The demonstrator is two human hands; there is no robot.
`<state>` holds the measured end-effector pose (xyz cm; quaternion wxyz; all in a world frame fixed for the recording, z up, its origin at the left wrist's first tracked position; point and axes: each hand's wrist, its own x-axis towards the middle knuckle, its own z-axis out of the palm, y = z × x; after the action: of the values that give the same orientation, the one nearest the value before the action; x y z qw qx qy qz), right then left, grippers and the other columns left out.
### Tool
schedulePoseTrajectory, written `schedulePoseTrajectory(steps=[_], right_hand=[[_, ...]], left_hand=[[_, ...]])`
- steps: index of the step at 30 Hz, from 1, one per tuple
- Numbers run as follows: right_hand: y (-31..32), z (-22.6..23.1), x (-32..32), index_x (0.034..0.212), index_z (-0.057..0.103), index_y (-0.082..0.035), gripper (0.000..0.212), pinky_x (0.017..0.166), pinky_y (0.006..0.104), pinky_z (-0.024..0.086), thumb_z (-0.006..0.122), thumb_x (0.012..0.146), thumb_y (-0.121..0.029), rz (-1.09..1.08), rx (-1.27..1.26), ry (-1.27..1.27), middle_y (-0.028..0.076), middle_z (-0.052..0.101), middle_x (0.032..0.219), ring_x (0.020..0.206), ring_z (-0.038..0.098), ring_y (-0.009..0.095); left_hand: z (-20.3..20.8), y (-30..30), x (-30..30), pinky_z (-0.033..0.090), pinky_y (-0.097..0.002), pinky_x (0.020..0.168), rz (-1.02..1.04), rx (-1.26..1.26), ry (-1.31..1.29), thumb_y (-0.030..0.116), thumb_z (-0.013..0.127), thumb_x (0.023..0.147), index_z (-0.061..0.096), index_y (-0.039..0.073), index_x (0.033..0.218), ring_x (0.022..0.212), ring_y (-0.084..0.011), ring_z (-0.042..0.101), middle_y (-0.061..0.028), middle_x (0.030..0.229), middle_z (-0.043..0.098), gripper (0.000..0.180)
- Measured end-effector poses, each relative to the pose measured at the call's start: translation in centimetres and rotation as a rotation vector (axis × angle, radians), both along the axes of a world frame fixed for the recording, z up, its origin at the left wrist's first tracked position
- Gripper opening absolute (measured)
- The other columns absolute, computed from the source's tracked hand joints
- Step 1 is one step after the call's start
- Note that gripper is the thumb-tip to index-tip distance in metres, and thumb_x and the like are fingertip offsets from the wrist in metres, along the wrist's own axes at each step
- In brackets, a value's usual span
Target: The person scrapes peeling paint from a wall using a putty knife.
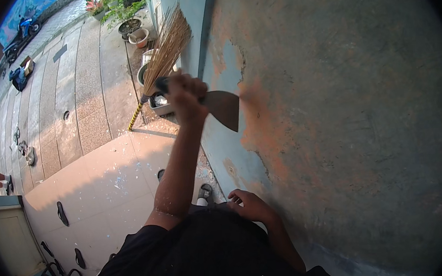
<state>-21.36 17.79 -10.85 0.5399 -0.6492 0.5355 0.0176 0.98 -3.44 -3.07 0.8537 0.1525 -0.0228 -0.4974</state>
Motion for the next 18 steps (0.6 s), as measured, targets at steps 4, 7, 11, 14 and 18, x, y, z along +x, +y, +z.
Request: schedulePoseTrajectory(steps=[4,7,11,14,18], right_hand=[[-0.3,0.9,0.4,0.117,0.061,0.0,0.04,0.088,0.0375,0.052,0.064,0.094,-0.032,0.012,0.052,0.001,0.017,0.069,0.105,0.099,0.067,0.026],[0.1,0.9,-0.1,0.117,0.061,0.0,0.039,0.088,0.0377,0.052,0.064,0.094,-0.031,-0.018,0.038,-0.006,0.017,0.069,0.105,0.099,0.067,0.026],[0.6,0.2,-0.3,0.117,0.061,0.0,0.038,0.089,0.0376,0.052,0.063,0.095,-0.03,-0.022,0.002,0.007,0.017,0.069,0.105,0.099,0.067,0.026],[1.1,0.6,-0.2,0.117,0.061,0.0,0.037,0.089,0.0373,0.052,0.063,0.095,-0.03,0.01,0.06,0.009,0.017,0.069,0.105,0.099,0.067,0.026],[1.2,0.4,-0.6,0.117,0.061,0.0,0.038,0.089,0.0371,0.052,0.063,0.095,-0.031,-0.017,0.022,-0.01,0.017,0.069,0.104,0.098,0.067,0.026]], left_hand=[[1.9,0.2,-1.0,0.023,-0.0282,0.04,-0.096,-0.018,-0.172,0.013,0.056,0.095,0.04,0.015,0.069,0.039,-0.0078,0.028,0.0051,0.052,0.029,0.031],[1.9,0.4,1.4,0.023,-0.0284,0.04,-0.035,-0.008,-0.112,0.014,0.056,0.094,0.038,0.016,0.068,0.04,-0.0076,0.026,0.0046,0.051,0.027,0.032],[1.5,-0.3,1.0,0.022,-0.0281,0.039,0.029,-0.012,-0.007,0.014,0.055,0.095,0.036,0.015,0.068,0.039,-0.0065,0.025,0.0043,0.051,0.028,0.032],[2.4,0.0,0.0,0.024,-0.0279,0.043,-0.041,0.021,-0.137,0.018,0.057,0.093,0.035,0.017,0.067,0.041,-0.0081,0.026,0.0048,0.052,0.027,0.034],[2.7,-0.2,1.6,0.024,-0.0279,0.036,0.023,-0.169,-0.162,0.009,0.057,0.096,0.043,0.014,0.072,0.037,-0.0076,0.031,0.0061,0.051,0.036,0.028]])
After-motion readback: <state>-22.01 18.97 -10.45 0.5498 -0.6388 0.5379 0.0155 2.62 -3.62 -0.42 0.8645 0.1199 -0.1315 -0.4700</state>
